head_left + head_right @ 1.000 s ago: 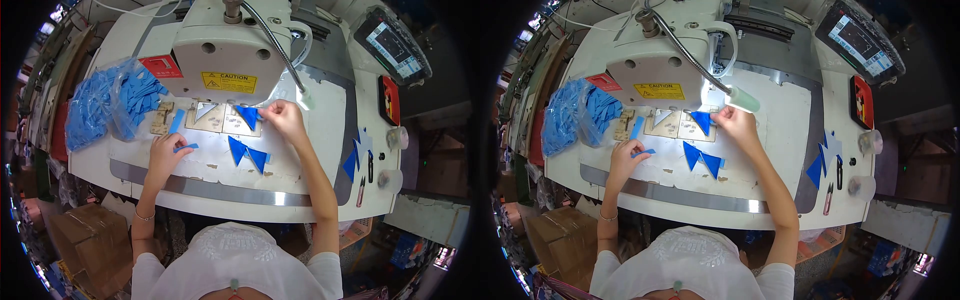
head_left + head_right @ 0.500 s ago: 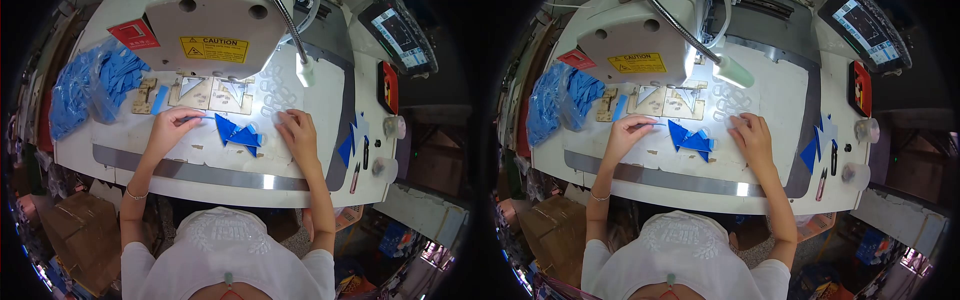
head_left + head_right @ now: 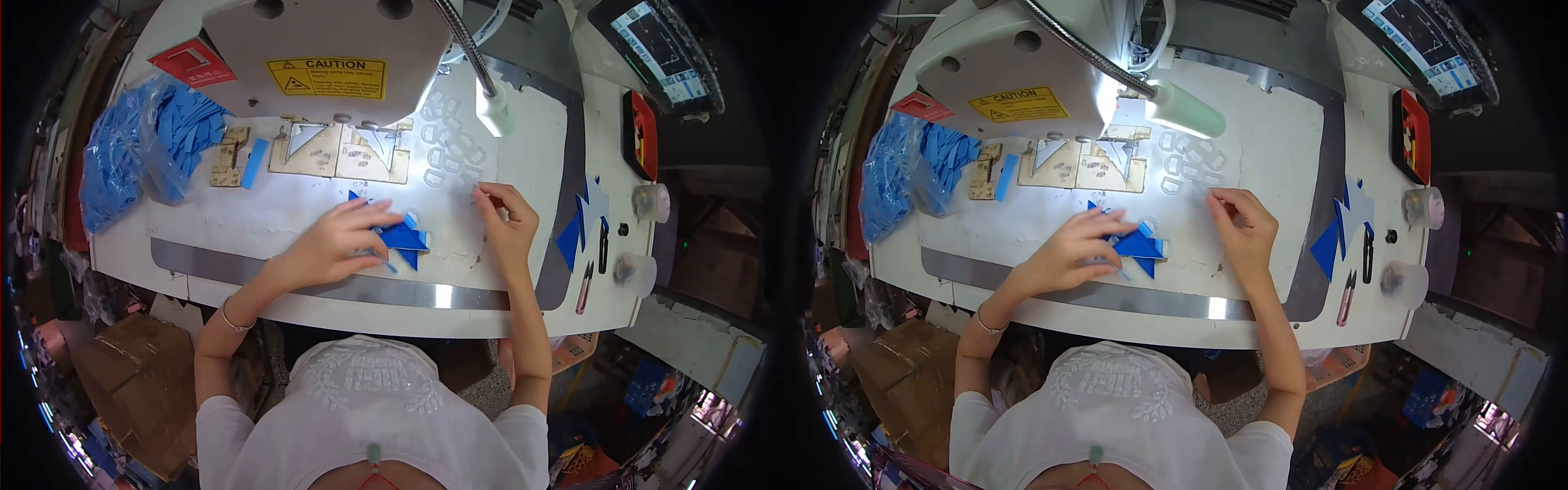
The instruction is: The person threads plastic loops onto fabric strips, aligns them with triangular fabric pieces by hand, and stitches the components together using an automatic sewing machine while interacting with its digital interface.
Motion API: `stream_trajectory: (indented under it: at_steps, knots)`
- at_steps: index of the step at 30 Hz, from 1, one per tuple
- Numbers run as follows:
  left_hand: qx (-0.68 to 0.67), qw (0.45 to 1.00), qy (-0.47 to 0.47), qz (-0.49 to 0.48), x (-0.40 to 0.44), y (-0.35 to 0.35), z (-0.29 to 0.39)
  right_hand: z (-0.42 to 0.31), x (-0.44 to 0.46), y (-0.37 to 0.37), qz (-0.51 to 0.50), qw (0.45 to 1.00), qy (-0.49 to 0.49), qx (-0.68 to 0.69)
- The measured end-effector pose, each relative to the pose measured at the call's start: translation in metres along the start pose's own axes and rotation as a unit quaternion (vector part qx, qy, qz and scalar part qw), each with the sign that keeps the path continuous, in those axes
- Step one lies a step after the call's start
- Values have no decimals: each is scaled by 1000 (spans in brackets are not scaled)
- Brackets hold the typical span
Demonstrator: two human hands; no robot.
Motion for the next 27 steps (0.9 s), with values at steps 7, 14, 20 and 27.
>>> stream_trajectory:
  at_steps: [7,14,20,27]
  knots:
    - [-235,944,123,196,20,17,-17,-26,4,-14,-134,905,-198,351]
    - [-307,933,118,146,44,11,-17,-27,6,-42,-179,854,-241,425]
    - [-405,898,161,55,44,18,-14,-14,0,-55,-184,800,-272,502]
    - [-447,862,215,108,38,5,-23,-27,-2,-61,-100,905,-196,364]
Point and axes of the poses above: each hand's wrist, its own x-axis towards the middle knuckle, its own y-axis out of the back of the hand, z = x × y, the point moved 2 cm from there along x, towards the middle knuckle, and after that the axes turned 3 degrees about -z, right-handed, at the moved point
